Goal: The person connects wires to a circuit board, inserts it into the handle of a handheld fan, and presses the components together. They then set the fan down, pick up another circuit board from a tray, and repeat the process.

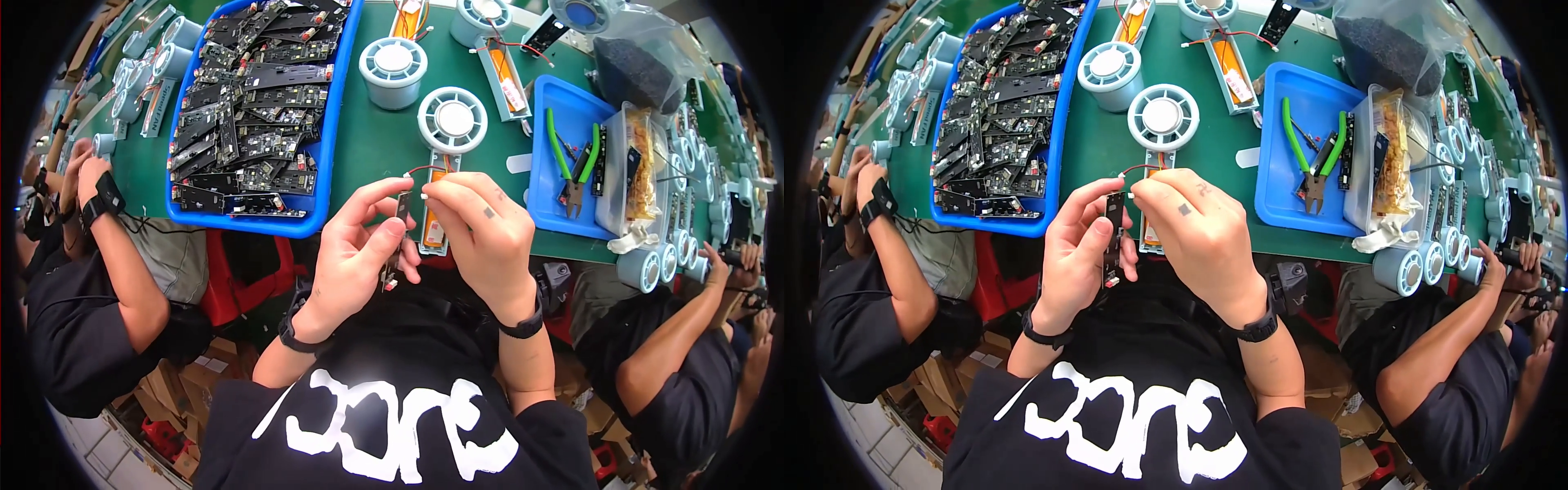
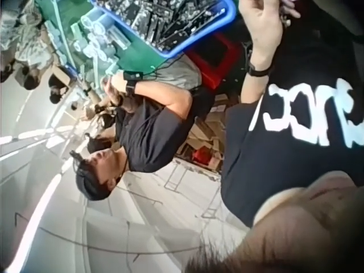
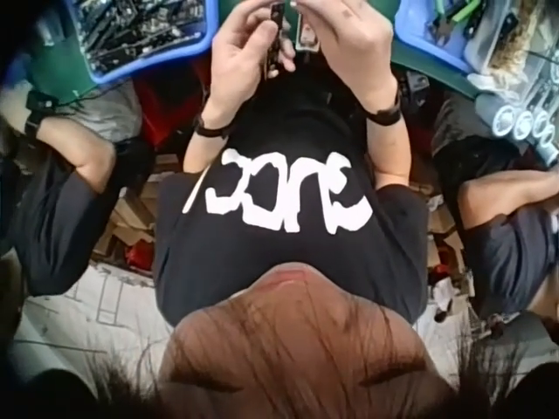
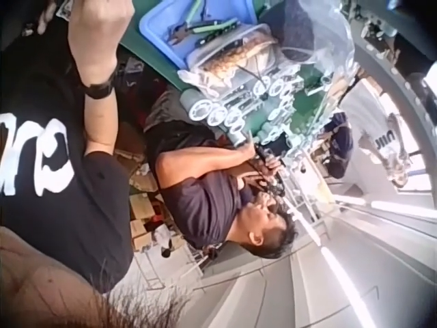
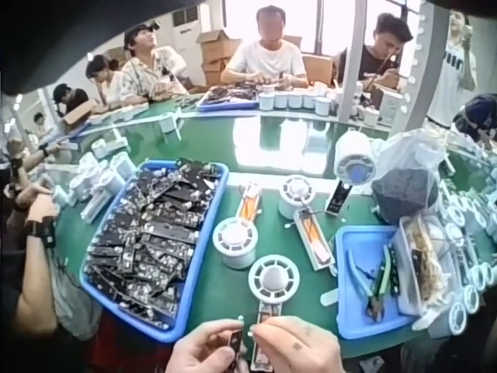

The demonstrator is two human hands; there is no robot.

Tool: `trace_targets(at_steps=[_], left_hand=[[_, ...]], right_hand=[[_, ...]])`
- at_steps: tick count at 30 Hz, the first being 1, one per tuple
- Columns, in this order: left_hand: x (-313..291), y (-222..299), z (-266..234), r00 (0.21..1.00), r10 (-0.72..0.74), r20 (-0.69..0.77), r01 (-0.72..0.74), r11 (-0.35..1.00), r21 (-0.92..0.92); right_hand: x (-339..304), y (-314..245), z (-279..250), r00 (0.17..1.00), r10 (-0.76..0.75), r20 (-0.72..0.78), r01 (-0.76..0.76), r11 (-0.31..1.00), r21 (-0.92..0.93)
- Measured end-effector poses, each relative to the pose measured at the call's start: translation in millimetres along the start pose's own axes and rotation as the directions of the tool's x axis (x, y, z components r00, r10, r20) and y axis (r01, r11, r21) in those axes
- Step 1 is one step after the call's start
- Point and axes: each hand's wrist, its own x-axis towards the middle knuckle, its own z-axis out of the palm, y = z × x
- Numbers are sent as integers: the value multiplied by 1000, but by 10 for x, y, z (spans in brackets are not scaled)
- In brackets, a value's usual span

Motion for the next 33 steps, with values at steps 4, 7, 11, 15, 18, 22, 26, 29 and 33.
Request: trace_targets(at_steps=[4,7,11,15,18,22,26,29,33], left_hand=[[23,-18,8,1000,7,21,-7,1000,1],[48,-25,8,1000,8,28,-8,1000,-1],[42,-1,-31,999,-15,33,15,1000,-13],[48,9,-44,999,-19,41,18,1000,7],[57,-9,-37,998,60,25,-62,996,71],[39,83,25,991,137,-9,-128,947,294],[60,69,127,957,223,-186,-218,975,45],[75,-24,108,906,376,-192,-400,910,-108],[48,-4,2,972,234,13,-233,955,185]], right_hand=[[-20,37,-16,1000,-4,0,4,1000,16],[10,58,-3,1000,1,2,-2,999,39],[0,54,23,998,68,7,-68,991,113],[14,35,-8,991,133,19,-134,980,146],[15,30,-25,986,168,23,-169,974,152],[15,29,-33,975,222,28,-223,956,188],[-26,22,2,952,303,44,-303,912,278],[-60,-16,12,921,387,49,-378,858,348],[-28,-67,37,789,612,64,-479,546,687]])
